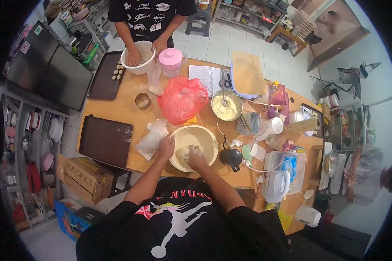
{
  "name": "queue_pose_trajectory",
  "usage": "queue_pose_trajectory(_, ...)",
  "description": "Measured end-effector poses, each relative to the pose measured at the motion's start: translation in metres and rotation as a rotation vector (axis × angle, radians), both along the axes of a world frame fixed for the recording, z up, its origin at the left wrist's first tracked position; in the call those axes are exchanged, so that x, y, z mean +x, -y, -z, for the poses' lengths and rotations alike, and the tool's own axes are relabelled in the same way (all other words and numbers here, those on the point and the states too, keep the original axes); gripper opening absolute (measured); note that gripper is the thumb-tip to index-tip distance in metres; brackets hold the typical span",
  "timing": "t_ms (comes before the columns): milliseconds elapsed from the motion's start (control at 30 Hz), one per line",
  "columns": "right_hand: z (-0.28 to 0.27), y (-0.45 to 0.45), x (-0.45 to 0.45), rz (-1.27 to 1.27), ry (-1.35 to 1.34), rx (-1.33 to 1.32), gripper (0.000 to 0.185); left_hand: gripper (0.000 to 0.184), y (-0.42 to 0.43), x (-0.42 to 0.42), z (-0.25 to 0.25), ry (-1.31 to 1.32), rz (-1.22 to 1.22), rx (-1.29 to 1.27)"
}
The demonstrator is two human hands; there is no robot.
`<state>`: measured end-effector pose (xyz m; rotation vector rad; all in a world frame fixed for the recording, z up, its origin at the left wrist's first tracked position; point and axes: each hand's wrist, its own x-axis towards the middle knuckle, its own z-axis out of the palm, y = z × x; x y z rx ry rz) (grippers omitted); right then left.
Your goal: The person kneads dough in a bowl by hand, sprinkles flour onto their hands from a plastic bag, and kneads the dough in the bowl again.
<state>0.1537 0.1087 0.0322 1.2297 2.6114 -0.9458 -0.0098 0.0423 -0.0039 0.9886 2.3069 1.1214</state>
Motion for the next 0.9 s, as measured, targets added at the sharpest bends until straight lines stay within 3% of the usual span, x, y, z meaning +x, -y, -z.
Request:
queue_pose_trajectory(267, -0.005, -0.003, -0.015, 0.139, 0.049, -0.053, 0.061, 0.033, -0.002, -0.004, 0.002, 0.034, 0.02, -0.075)
queue_pose_trajectory(367, 0.031, 0.004, -0.011, 0.234, -0.007, -0.051, 0.056, 0.032, -0.001, -0.003, 0.0, 0.024, 0.02, -0.079)
queue_pose_trajectory(567, 0.034, -0.004, -0.013, 0.506, -0.135, -0.01, 0.043, 0.033, -0.003, -0.005, 0.01, -0.048, 0.027, 0.031)
queue_pose_trajectory(667, 0.015, -0.016, -0.023, 0.465, -0.124, 0.103, 0.036, 0.031, -0.001, -0.003, 0.003, -0.057, 0.035, -0.027)
queue_pose_trajectory(767, 0.022, -0.025, -0.019, 0.253, -0.154, 0.163, 0.032, 0.031, -0.002, -0.005, 0.001, -0.054, 0.02, -0.024)
queue_pose_trajectory(900, 0.01, -0.016, -0.016, 0.059, -0.083, 0.395, 0.037, 0.03, -0.002, -0.002, -0.005, -0.03, 0.022, -0.043)
